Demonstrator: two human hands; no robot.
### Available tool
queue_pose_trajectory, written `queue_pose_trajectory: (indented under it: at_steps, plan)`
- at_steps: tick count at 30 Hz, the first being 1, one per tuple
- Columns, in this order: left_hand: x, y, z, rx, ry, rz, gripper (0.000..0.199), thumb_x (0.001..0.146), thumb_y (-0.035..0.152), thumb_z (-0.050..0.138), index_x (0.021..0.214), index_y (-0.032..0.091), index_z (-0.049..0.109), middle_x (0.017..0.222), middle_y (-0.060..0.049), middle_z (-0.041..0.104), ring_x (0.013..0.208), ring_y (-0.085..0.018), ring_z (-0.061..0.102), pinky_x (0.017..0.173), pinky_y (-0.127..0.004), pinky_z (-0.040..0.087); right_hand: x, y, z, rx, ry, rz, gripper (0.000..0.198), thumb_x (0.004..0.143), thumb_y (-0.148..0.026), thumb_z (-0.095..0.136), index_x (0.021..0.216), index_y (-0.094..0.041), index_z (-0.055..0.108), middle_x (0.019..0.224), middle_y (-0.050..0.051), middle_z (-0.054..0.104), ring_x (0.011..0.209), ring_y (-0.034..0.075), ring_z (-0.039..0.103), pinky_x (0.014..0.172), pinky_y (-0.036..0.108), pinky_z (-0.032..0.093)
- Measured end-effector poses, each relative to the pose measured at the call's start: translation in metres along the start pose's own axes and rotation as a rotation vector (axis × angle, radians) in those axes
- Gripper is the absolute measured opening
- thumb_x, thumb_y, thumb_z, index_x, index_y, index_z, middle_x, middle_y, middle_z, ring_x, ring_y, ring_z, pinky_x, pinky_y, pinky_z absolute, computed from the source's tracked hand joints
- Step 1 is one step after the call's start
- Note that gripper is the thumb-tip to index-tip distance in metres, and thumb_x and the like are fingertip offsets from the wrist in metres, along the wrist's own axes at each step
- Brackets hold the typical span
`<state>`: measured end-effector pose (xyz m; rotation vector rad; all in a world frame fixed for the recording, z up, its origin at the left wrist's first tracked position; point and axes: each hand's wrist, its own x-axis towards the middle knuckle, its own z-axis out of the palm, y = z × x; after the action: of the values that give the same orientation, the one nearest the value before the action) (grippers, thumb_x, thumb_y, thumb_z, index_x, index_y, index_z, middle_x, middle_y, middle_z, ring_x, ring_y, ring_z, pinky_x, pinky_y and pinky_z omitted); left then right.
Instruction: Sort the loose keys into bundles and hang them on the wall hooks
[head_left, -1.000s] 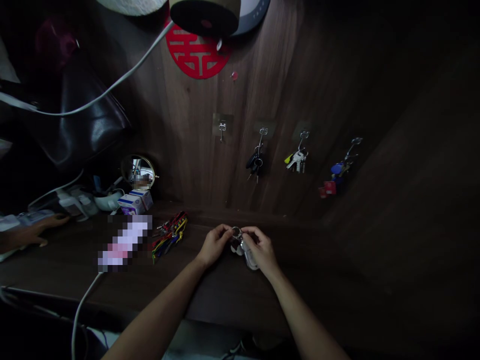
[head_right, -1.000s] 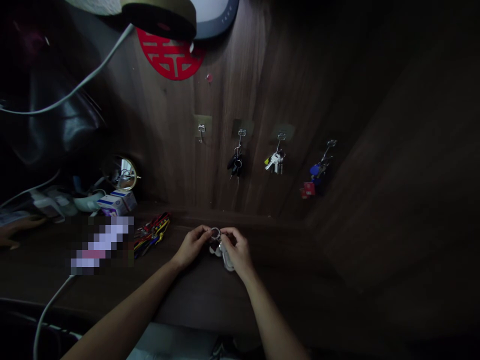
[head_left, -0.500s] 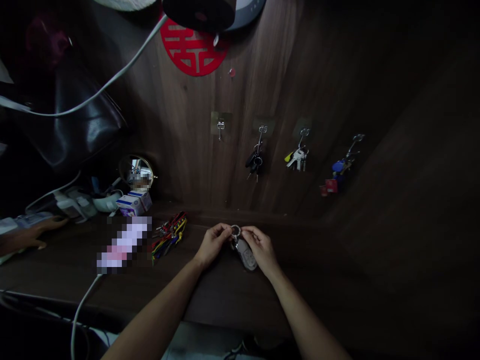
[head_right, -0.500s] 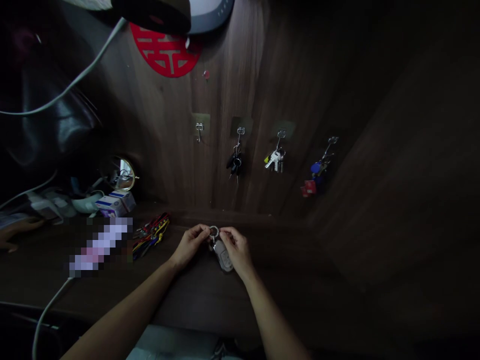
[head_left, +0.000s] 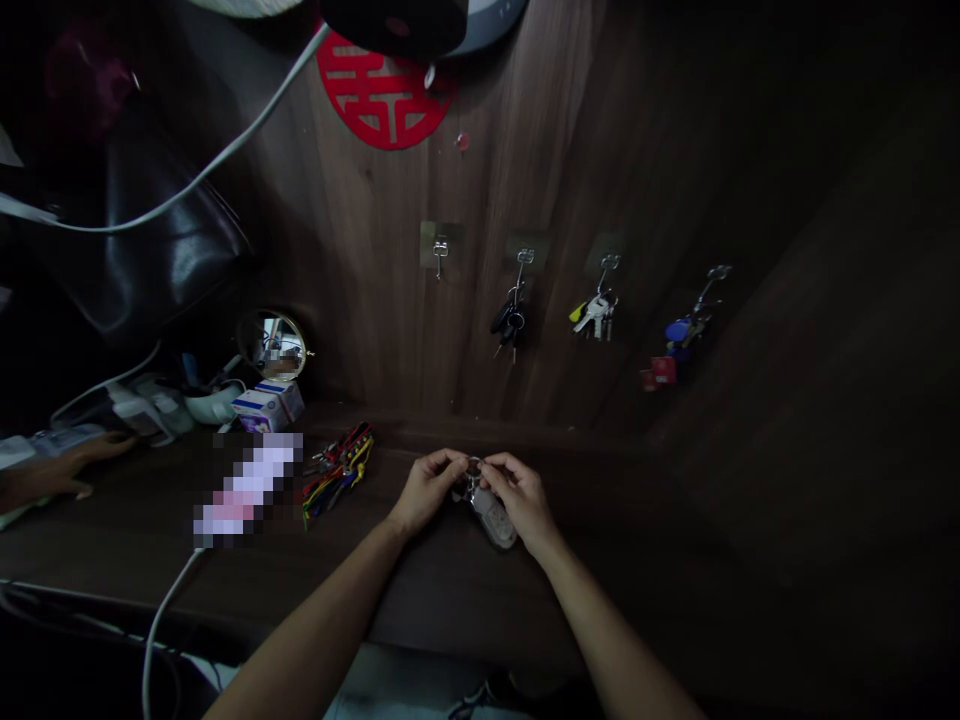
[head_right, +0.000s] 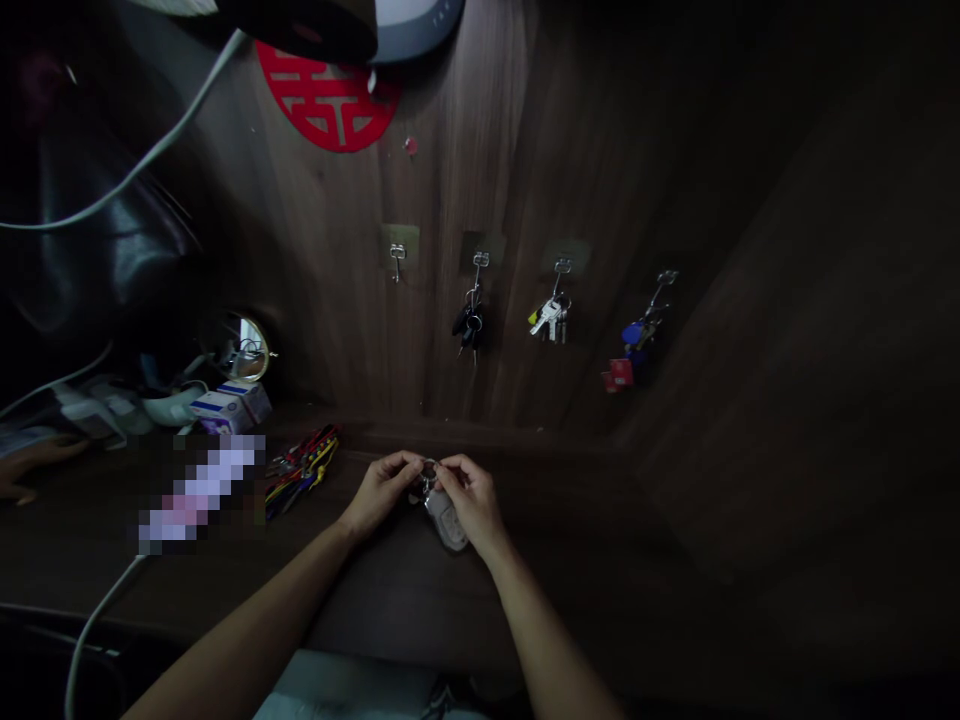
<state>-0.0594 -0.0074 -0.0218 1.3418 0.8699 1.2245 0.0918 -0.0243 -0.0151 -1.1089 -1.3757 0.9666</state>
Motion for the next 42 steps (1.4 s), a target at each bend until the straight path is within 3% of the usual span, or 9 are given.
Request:
queue_pose_trajectory:
  at_steps: [5, 10, 18, 32, 42]
  plan:
    - [0.0007, 0.0001, 0.0014, -0.026, -0.024, 0.024, 0.029, 0.069, 0.042, 0.067, 0.079, 0.015, 0.065, 0.078, -0.002, 0.065, 0.074, -0.015, 0.055, 0.073, -0.026, 0.043, -0.0003, -0.0003, 0.0000, 0.085, 0.044, 0.024, 0.025, 0.073, -0.044, 0.061, 0.074, -0.019, 0.059, 0.060, -0.001, 0.060, 0.055, 0.012, 0.052, 0.052, 0.023, 0.041]
    - [0.0015, -0.0013, 0.0010, -0.004, -0.044, 0.037, 0.029, 0.070, 0.043, 0.066, 0.076, 0.015, 0.064, 0.073, -0.001, 0.063, 0.069, -0.013, 0.054, 0.069, -0.024, 0.043, 0.0005, -0.0002, 0.0004, 0.137, 0.044, 0.048, 0.025, 0.071, -0.044, 0.063, 0.074, -0.019, 0.058, 0.060, -0.001, 0.061, 0.052, 0.011, 0.049, 0.051, 0.023, 0.039]
    - [0.0011, 0.0016, 0.0003, -0.007, -0.039, 0.032, 0.027, 0.072, 0.041, 0.065, 0.078, 0.015, 0.065, 0.079, -0.002, 0.065, 0.076, -0.015, 0.056, 0.074, -0.025, 0.042, 0.0008, 0.0047, 0.0004, 0.214, 0.006, 0.076, 0.022, 0.071, -0.041, 0.065, 0.072, -0.019, 0.059, 0.062, -0.002, 0.062, 0.052, 0.010, 0.047, 0.051, 0.021, 0.036]
    - [-0.0001, 0.0012, -0.0013, -0.047, -0.038, -0.013, 0.033, 0.074, 0.047, 0.060, 0.069, 0.014, 0.057, 0.065, 0.002, 0.052, 0.062, -0.010, 0.045, 0.062, -0.021, 0.037, -0.0002, -0.0003, 0.0018, 0.086, -0.037, 0.050, 0.030, 0.071, -0.048, 0.062, 0.076, -0.018, 0.061, 0.057, -0.003, 0.052, 0.049, 0.009, 0.041, 0.046, 0.021, 0.033]
    - [-0.0001, 0.0033, -0.0005, -0.054, -0.036, -0.026, 0.035, 0.072, 0.048, 0.061, 0.066, 0.014, 0.057, 0.061, 0.003, 0.050, 0.060, -0.010, 0.042, 0.061, -0.021, 0.034, -0.0013, -0.0019, 0.0041, 0.062, -0.083, 0.053, 0.029, 0.071, -0.048, 0.062, 0.070, -0.019, 0.056, 0.055, -0.003, 0.054, 0.046, 0.009, 0.042, 0.045, 0.021, 0.034]
